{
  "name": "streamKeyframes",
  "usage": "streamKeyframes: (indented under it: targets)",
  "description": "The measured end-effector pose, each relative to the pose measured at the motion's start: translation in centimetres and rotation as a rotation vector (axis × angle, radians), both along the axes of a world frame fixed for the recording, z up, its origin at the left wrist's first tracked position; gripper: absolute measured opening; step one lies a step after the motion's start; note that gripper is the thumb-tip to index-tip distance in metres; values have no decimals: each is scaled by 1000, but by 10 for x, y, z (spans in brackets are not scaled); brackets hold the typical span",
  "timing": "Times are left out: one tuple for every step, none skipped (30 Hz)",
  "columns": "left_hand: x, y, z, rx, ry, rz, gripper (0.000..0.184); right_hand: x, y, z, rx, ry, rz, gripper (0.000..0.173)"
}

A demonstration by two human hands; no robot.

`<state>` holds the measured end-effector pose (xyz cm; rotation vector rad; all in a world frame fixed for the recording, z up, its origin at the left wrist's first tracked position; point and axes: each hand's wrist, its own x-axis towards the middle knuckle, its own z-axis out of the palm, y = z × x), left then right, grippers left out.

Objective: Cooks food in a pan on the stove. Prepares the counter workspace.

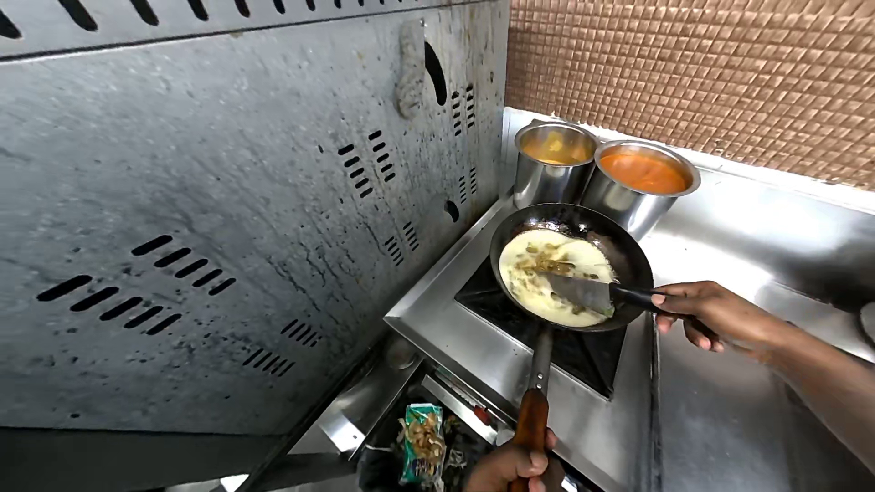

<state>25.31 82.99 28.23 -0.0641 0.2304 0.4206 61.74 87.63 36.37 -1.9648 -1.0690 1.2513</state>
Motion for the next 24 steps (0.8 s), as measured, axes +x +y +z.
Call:
streamKeyframes:
  targets:
    - [0, 0, -1, 0, -4, 3, 27, -1, -1, 2, 8, 27, -16, 28]
    - [0, 0, -1, -1, -10, 2, 26, -1, -2, 5, 26, 38, -32, 29]
    - [0, 0, -2, -6, -13, 1, 26, 1, -3, 7, 50, 22, -47, 29]
    - [1, 0, -1, -12, -12, 2, 26, 3, -4, 9, 74, -26, -55, 28]
    - [2, -1, -1, -15, -11, 3, 26, 6, -4, 10, 95, -115, -53, 27]
    - [3, -1, -1, -14, -10, 4, 26, 10, -4, 12, 104, -247, -33, 25]
    - [3, -1, -1, -10, -8, 5, 26, 15, -4, 13, 102, -401, 1, 23]
    - [3, -1, -2, -6, -8, 6, 27, 22, -5, 14, 91, -540, 38, 23]
    - [3, -1, -2, -2, -11, 7, 27, 27, -5, 16, 78, -647, 62, 23]
    - [3, -1, -3, 0, -17, 9, 27, 31, -7, 16, 67, -717, 74, 22]
    - [3, -1, -3, 2, -26, 10, 27, 34, -8, 17, 50, -754, 81, 22]
    - [3, -1, -4, 1, -34, 7, 28, 35, -9, 19, 24, -776, 91, 22]
    - [3, -1, -4, -1, -39, 4, 28, 34, -10, 21, -6, -785, 106, 22]
    - [3, -1, -4, -5, -40, 3, 28, 32, -9, 22, -40, -781, 128, 21]
    - [3, -1, -4, -10, -40, 2, 28, 29, -8, 24, -74, -763, 156, 22]
    - [3, -1, -4, -12, -40, 1, 28, 25, -7, 26, -103, -732, 181, 23]
    - [3, -1, -3, -13, -38, 0, 28, 19, -5, 29, -130, -690, 196, 24]
    - [3, -1, -3, -14, -38, -2, 27, 13, -4, 32, -152, -636, 204, 25]
    - [3, -1, -3, -15, -38, -5, 27, 9, -4, 34, -168, -579, 208, 26]
    - [3, -1, -3, -16, -39, -6, 27, 6, -3, 35, -180, -520, 211, 27]
    - [3, -1, -3, -17, -42, -8, 27, 4, -4, 37, -180, -458, 214, 29]
    - [2, -1, -3, -20, -45, -8, 27, 2, -4, 38, -172, -393, 213, 31]
    - [2, -1, -2, -26, -48, -7, 26, 0, -5, 39, -164, -331, 206, 32]
    - [2, -1, -2, -31, -50, -6, 26, -2, -7, 40, -151, -270, 196, 33]
